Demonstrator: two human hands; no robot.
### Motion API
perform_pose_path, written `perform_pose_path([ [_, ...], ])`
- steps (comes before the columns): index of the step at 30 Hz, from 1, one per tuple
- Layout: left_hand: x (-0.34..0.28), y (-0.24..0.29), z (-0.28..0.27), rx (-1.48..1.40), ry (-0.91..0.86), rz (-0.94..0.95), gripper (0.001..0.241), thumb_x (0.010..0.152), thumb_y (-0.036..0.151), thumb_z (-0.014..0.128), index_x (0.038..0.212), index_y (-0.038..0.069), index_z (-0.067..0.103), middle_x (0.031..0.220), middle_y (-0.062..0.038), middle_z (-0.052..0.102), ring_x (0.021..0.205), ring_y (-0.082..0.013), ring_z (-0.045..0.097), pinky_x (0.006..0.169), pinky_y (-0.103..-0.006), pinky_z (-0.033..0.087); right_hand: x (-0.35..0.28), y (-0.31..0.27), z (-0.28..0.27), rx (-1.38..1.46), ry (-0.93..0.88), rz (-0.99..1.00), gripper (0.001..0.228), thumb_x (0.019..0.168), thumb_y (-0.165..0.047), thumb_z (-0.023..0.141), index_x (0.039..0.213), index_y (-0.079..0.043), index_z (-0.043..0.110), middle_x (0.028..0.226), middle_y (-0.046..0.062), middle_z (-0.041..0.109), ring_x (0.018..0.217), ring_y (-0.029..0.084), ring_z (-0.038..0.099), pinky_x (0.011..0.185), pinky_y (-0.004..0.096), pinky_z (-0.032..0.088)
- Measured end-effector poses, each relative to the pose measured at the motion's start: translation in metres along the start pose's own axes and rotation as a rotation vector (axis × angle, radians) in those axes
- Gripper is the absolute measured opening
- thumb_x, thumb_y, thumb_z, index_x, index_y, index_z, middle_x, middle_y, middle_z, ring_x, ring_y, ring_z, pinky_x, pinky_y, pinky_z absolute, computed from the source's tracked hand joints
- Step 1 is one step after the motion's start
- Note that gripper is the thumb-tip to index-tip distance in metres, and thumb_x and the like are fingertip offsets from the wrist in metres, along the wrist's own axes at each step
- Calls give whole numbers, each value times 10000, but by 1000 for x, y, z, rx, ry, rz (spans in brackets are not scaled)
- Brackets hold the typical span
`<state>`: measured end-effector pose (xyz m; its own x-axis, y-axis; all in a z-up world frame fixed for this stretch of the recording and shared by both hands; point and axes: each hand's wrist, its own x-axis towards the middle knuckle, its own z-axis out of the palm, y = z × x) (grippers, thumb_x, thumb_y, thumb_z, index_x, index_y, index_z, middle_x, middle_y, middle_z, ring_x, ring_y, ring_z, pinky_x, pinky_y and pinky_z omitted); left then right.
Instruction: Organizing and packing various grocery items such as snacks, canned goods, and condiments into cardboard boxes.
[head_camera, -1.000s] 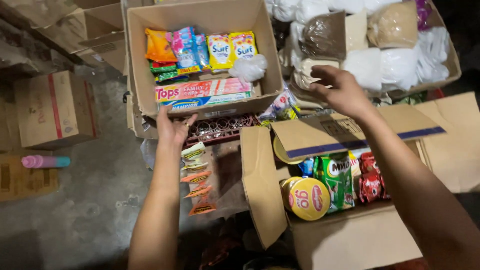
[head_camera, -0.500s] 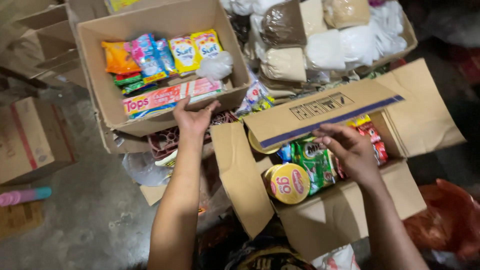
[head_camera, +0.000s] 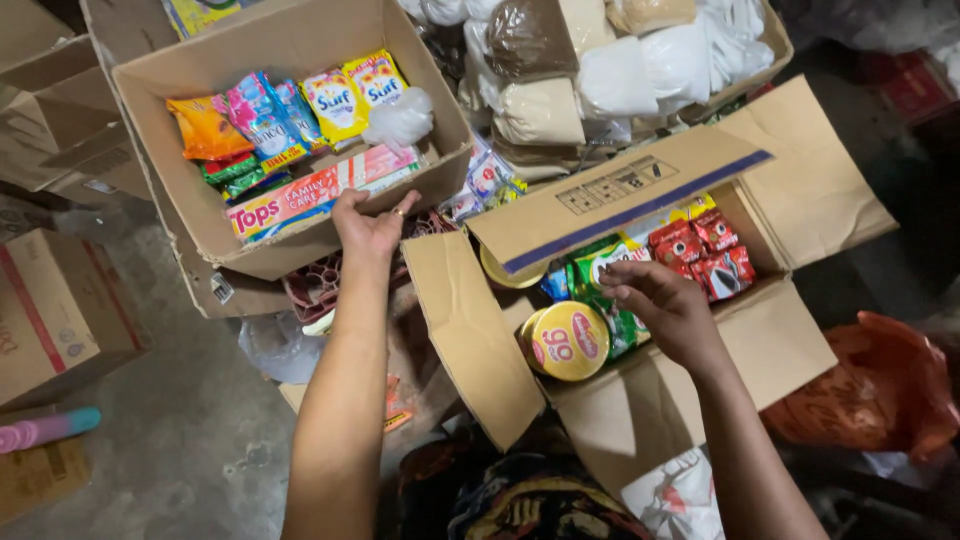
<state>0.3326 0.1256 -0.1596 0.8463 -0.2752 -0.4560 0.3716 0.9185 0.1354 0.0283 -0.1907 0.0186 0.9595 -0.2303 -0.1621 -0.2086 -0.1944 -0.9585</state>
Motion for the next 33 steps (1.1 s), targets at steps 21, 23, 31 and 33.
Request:
perform_pose_path([
  [21,-221,-2,24,1026,-150,155,456,937,111,647,1377,37,554,1279,-80,643,1128,-148,624,872,-311,540,-35,-27,83,-1098,-166,-222,980,612,-331,893,1454,-77,464,1419,207,494,1244,438,465,1043,518,405],
  [23,-229,-12,16,1016,-219,218,458,936,84,650,1376,19,541,1278,-84,638,1119,-157,634,916,-318,552,-35,-30,78,-1076,-160,-210,958,617,-300,884,1450,-73,469,1403,201,511,1236,426,479,1047,508,416],
  [31,-344,-24,99,1718,-436,965,502,883,100,730,1351,10,570,1358,-173,608,1313,-322,600,1162,-418,483,-47,-98,57,-787,-139,-389,963,627,-274,905,1428,-7,441,1368,215,518,1264,400,506,1065,472,435],
  [33,-365,-29,111,1767,-646,922,706,838,228,810,1421,-10,490,1425,-207,552,1358,-372,543,1181,-446,437,-56,-132,65,-763,-127,-495,975,596,-271,927,1400,-11,440,1396,215,494,1324,400,485,1096,461,424],
])
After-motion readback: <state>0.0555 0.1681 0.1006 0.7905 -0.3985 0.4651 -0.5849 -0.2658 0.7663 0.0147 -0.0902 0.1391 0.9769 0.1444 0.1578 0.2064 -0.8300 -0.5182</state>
